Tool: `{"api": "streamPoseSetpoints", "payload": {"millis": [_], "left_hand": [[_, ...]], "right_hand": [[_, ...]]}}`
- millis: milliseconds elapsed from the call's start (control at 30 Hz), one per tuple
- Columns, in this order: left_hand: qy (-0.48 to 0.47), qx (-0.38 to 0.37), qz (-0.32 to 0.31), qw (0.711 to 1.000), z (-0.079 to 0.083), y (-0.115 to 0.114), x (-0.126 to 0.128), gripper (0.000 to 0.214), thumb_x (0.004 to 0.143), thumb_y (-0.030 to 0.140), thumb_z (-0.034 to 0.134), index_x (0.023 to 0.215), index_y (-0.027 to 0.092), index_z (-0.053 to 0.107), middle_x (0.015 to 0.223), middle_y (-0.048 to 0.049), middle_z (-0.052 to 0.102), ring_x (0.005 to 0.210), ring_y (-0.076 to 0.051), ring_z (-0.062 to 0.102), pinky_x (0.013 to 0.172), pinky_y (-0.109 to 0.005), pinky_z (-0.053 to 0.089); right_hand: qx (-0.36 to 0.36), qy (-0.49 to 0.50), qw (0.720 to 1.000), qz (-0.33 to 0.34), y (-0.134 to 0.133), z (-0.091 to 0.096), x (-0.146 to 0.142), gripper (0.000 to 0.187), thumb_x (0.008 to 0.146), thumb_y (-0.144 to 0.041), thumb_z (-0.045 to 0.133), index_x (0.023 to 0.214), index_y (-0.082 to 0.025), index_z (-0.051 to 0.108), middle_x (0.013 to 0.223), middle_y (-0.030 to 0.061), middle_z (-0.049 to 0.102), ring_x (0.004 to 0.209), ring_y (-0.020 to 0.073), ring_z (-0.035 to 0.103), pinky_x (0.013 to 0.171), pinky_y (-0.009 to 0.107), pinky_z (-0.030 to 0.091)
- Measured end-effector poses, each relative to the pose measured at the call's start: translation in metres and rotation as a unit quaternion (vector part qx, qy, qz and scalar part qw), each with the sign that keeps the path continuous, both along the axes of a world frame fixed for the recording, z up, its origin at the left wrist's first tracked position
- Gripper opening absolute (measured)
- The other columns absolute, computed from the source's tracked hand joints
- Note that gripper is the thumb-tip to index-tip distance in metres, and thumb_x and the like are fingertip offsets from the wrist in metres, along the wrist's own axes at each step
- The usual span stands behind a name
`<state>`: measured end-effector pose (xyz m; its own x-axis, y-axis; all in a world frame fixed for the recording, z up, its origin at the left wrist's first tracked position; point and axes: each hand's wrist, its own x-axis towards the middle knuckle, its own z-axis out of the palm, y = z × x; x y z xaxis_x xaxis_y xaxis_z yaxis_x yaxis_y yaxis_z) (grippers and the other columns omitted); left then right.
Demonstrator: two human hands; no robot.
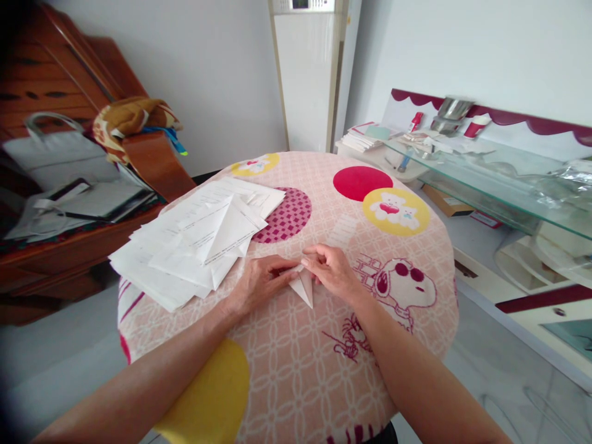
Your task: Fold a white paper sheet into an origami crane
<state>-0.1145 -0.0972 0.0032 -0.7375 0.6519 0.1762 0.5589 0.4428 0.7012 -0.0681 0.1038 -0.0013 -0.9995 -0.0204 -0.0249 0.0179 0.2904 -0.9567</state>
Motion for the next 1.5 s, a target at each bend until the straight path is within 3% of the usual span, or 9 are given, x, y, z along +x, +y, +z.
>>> {"api": "streamPoseSetpoints", "payload": {"millis": [200, 333, 433, 600, 867, 1067, 1300, 1500], "left_hand": [[0.055, -0.023, 0.039, 0.997, -0.003, 0.001, 0.0, 0.019, 0.092, 0.024, 0.059, 0.095, 0.019, 0.077, 0.089, -0.0054, 0.073, 0.081, -0.017, 0.065, 0.073, -0.027, 0.046], [0.05, -0.025, 0.023, 0.998, -0.002, 0.0, 0.0, 0.022, 0.09, 0.034, 0.065, 0.103, 0.02, 0.075, 0.088, -0.0058, 0.072, 0.076, -0.017, 0.063, 0.069, -0.026, 0.046], [0.051, -0.024, 0.029, 0.998, -0.003, -0.001, 0.0, 0.021, 0.089, 0.024, 0.063, 0.106, 0.02, 0.075, 0.088, -0.0048, 0.072, 0.076, -0.016, 0.064, 0.07, -0.025, 0.046], [0.05, -0.001, 0.064, 0.997, -0.007, -0.001, 0.001, 0.035, 0.085, 0.012, 0.059, 0.119, 0.018, 0.069, 0.074, -0.0004, 0.069, 0.062, -0.012, 0.058, 0.062, -0.023, 0.045], [0.073, 0.031, 0.059, 0.995, -0.005, -0.002, 0.006, 0.041, 0.077, 0.004, 0.056, 0.115, 0.016, 0.066, 0.096, -0.0044, 0.072, 0.066, -0.011, 0.06, 0.065, -0.023, 0.05], [0.068, 0.027, 0.059, 0.996, -0.003, -0.002, 0.008, 0.039, 0.074, 0.001, 0.053, 0.108, 0.017, 0.064, 0.102, -0.0045, 0.069, 0.07, -0.011, 0.061, 0.07, -0.025, 0.051], [0.064, 0.05, 0.031, 0.996, -0.005, -0.002, 0.003, 0.03, 0.075, -0.002, 0.048, 0.09, 0.016, 0.067, 0.093, -0.0048, 0.069, 0.088, -0.017, 0.064, 0.083, -0.031, 0.052], [0.058, 0.051, -0.021, 0.997, -0.001, -0.005, 0.004, 0.031, 0.078, -0.002, 0.047, 0.08, 0.017, 0.072, 0.115, -0.0075, 0.066, 0.101, -0.019, 0.065, 0.09, -0.035, 0.052]], "right_hand": [[0.071, 0.061, 0.995, 0.028, -0.002, -0.003, 0.001, 0.038, 0.08, -0.029, 0.069, 0.116, -0.017, 0.067, 0.083, 0.0039, 0.07, 0.073, 0.0167, 0.065, 0.066, 0.029, 0.05], [0.091, 0.08, 0.992, 0.03, -0.002, 0.0, 0.003, 0.038, 0.08, -0.026, 0.069, 0.117, -0.017, 0.067, 0.088, 0.0056, 0.072, 0.076, 0.0175, 0.066, 0.069, 0.03, 0.052], [0.134, 0.1, 0.985, 0.041, -0.004, 0.005, 0.005, 0.041, 0.076, -0.017, 0.07, 0.117, -0.017, 0.067, 0.097, 0.0069, 0.07, 0.078, 0.0167, 0.065, 0.072, 0.03, 0.053], [0.192, 0.144, 0.966, 0.093, -0.009, 0.011, 0.009, 0.05, 0.074, -0.007, 0.067, 0.122, -0.019, 0.064, 0.111, 0.0095, 0.067, 0.09, 0.0191, 0.064, 0.081, 0.034, 0.053], [0.212, 0.198, 0.951, 0.103, -0.007, 0.005, 0.007, 0.05, 0.076, 0.005, 0.05, 0.117, -0.018, 0.065, 0.113, 0.0097, 0.067, 0.105, 0.0213, 0.062, 0.093, 0.036, 0.049], [0.163, 0.196, 0.963, 0.087, -0.004, 0.005, 0.005, 0.055, 0.074, 0.007, 0.045, 0.115, -0.02, 0.069, 0.109, 0.0067, 0.069, 0.103, 0.0175, 0.064, 0.09, 0.031, 0.049], [0.199, 0.168, 0.962, 0.086, 0.006, 0.006, 0.004, 0.046, 0.076, 0.004, 0.048, 0.104, -0.02, 0.075, 0.099, 0.0061, 0.071, 0.09, 0.0163, 0.066, 0.078, 0.028, 0.049], [0.216, 0.136, 0.964, 0.077, 0.01, 0.008, 0.002, 0.038, 0.076, 0.002, 0.052, 0.099, -0.016, 0.076, 0.095, 0.0076, 0.073, 0.085, 0.018, 0.067, 0.074, 0.028, 0.048]]}}
